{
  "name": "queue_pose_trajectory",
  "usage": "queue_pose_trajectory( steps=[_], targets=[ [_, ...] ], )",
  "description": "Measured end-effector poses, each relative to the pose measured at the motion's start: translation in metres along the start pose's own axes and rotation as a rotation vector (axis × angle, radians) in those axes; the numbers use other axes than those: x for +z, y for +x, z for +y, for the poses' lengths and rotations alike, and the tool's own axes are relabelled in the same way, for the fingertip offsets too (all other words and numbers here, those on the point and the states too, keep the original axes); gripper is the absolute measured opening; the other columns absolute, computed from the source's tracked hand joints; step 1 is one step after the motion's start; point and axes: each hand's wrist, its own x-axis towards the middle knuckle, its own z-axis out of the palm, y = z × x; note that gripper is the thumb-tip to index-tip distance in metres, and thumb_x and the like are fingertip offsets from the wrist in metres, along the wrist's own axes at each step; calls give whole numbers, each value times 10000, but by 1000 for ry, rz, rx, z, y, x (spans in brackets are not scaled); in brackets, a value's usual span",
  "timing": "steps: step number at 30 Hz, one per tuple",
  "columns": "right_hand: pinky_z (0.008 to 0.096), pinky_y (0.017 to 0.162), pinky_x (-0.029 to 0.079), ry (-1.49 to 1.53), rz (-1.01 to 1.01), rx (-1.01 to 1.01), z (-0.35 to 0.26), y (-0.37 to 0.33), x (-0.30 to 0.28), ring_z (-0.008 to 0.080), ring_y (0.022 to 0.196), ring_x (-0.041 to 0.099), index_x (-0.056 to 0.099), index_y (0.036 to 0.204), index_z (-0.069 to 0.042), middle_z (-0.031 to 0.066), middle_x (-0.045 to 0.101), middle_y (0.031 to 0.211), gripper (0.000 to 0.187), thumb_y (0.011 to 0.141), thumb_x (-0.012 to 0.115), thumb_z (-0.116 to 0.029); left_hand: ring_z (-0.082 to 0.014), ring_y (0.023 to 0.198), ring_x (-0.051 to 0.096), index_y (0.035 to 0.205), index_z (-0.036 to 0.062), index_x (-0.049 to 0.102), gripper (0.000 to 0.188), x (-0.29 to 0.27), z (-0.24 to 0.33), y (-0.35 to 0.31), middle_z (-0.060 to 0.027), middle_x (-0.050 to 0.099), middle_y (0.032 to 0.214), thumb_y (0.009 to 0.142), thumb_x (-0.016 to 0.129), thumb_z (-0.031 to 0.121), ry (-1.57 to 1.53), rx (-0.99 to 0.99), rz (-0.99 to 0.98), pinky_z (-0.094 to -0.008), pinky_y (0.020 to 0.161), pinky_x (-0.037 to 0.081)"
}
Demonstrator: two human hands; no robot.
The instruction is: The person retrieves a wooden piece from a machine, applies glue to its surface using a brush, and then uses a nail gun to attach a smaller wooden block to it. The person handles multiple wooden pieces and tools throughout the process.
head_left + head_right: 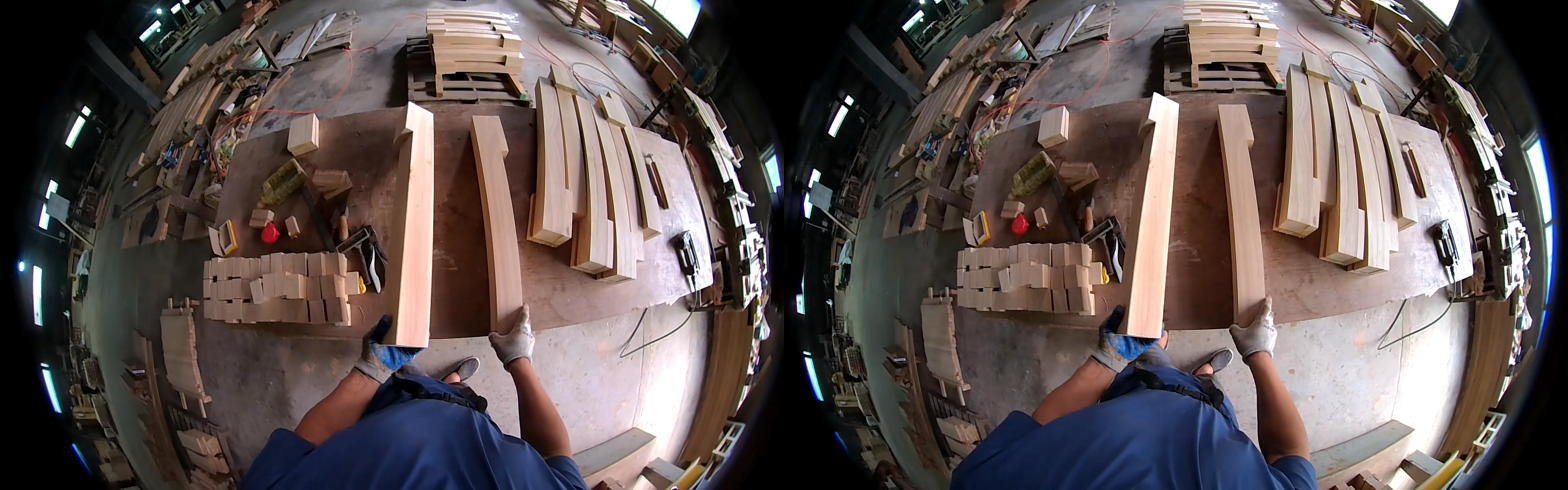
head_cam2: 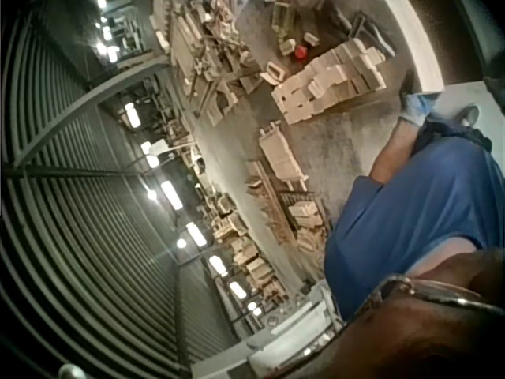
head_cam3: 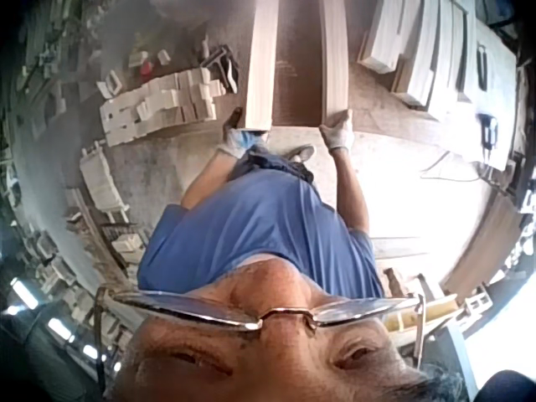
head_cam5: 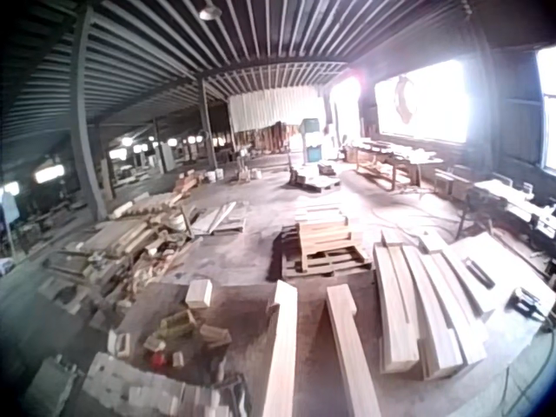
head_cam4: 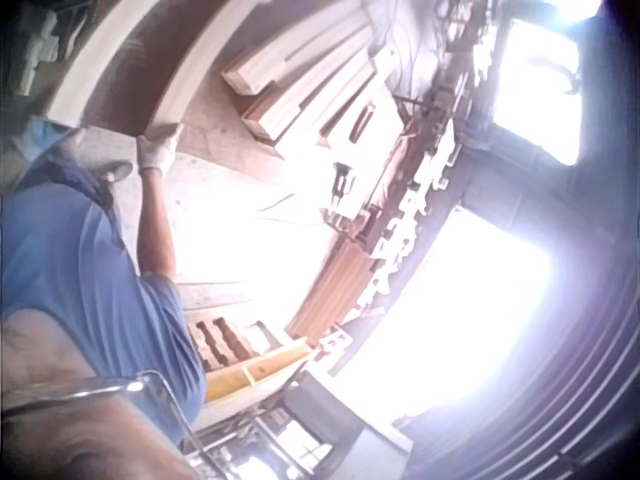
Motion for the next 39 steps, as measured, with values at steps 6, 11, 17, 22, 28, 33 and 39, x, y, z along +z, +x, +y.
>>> queue_pose_trajectory(
  steps=[6, 11, 17, 22, 28, 33, 39],
  targets=[
    [499, 1064, 547, -12, 17, -9, 2, 0, 1, 478, 1253, 638, 182, 1664, -20, 298, 567, 1452, 1166, 743, 845, -293, -349, 1264, 643, 1507, 86, 533, 567, 2, -4, 7, -136, 655, 1343, 993, 744, 200, 578, 117, 249, -574, 1032, 563],
    [499, 1051, 554, 17, 8, 5, -4, -1, -2, 475, 1241, 646, 201, 1659, -17, 300, 569, 1446, 1147, 746, 844, -284, -296, 1203, 682, 1477, 104, 571, 551, -1, 0, 9, -88, 684, 1286, 964, 770, 131, 729, 105, 323, -525, 992, 598],
    [505, 1058, 549, 25, 14, 14, -10, -4, -8, 481, 1259, 635, 203, 1660, -22, 301, 558, 1457, 1147, 741, 848, -253, -292, 1170, 699, 1469, 87, 573, 547, -11, 2, 11, -88, 695, 1270, 963, 778, 132, 667, 137, 314, -524, 954, 612],
    [505, 1066, 544, 28, 27, 6, -7, -1, -4, 483, 1271, 627, 182, 1667, -33, 299, 547, 1470, 1160, 738, 846, -240, -350, 1253, 652, 1493, 66, 552, 602, -36, 3, 17, -134, 675, 1319, 974, 782, 269, 455, 48, 239, -599, 1075, 522],
    [502, 1065, 545, 37, 4, 25, -10, -2, -8, 481, 1273, 627, 174, 1669, -31, 297, 546, 1469, 1164, 742, 844, -249, -449, 1309, 585, 1537, 47, 503, 844, -15, -16, 20, -233, 611, 1413, 958, 677, 637, -84, -144, 18, -671, 1166, 415],
    [503, 1061, 545, 17, -6, 5, -8, -2, -5, 483, 1272, 625, 176, 1668, -29, 301, 545, 1466, 1151, 751, 835, -252, -427, 1334, 567, 1541, 107, 513, 832, -53, -20, 31, -174, 618, 1416, 960, 663, 685, -181, -295, 49, -647, 1161, 441],
    [497, 1071, 540, 50, 7, 19, -8, -3, -8, 485, 1282, 616, 178, 1669, -24, 304, 552, 1454, 1163, 740, 841, -248, -394, 1234, 657, 1483, 146, 554, 793, -71, -27, 33, -122, 668, 1344, 927, 710, 688, 240, -163, 275, -630, 1089, 553]
  ],
)
